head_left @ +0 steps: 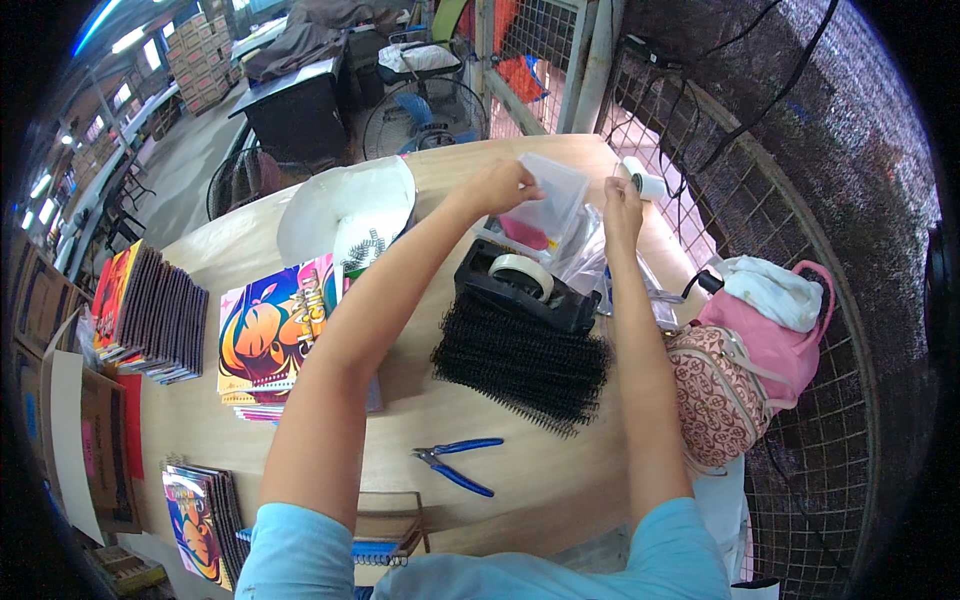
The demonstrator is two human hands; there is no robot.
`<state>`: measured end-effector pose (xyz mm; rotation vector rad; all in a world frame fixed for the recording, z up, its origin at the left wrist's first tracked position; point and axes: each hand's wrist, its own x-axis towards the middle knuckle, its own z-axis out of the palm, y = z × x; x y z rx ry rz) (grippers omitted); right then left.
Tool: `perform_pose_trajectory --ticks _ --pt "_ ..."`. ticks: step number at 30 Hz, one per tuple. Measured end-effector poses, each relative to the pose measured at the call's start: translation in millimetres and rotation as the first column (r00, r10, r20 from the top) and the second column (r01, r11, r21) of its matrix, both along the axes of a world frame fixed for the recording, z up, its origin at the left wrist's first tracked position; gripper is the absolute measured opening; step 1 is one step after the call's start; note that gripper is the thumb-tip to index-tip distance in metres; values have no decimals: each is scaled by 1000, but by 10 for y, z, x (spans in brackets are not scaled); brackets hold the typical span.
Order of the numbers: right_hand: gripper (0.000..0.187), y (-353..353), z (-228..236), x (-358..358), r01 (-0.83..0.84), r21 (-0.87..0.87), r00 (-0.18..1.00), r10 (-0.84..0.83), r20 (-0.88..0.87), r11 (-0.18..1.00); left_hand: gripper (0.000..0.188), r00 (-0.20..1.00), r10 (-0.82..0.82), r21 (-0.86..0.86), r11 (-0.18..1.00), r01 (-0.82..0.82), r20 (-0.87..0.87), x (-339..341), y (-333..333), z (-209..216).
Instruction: The person assembles spiral notebooks by picking up covers, inserting a metal coil through the punched holes, and using a small sponge-like tool to finish the binding. The person also packs finished notebooks into a cardboard box.
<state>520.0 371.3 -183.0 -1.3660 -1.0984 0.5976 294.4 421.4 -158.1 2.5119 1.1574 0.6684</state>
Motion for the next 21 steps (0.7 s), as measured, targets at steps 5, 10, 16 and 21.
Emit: perform_pose_trajectory --ticks 5,10,16,21 --pt "75 -7 -444 -290 -109 -347 630 335 701 932 43 882 288 -243 887 -393 -374 -174 -56 -438" --pt "82 -208 -301 -420 -38 -560 277 547 790 828 38 887 412 -674 596 -436 -210 -433 116 -754" --pt "86 -235 -284 -326 -64 -557 289 550 783 828 42 842 507 -839 527 -136 182 -537 -73 -793" --pt "69 -171 -129 -385 -312 -368 -10 385 923 876 37 750 607 -844 521 -126 263 -391 139 -612"
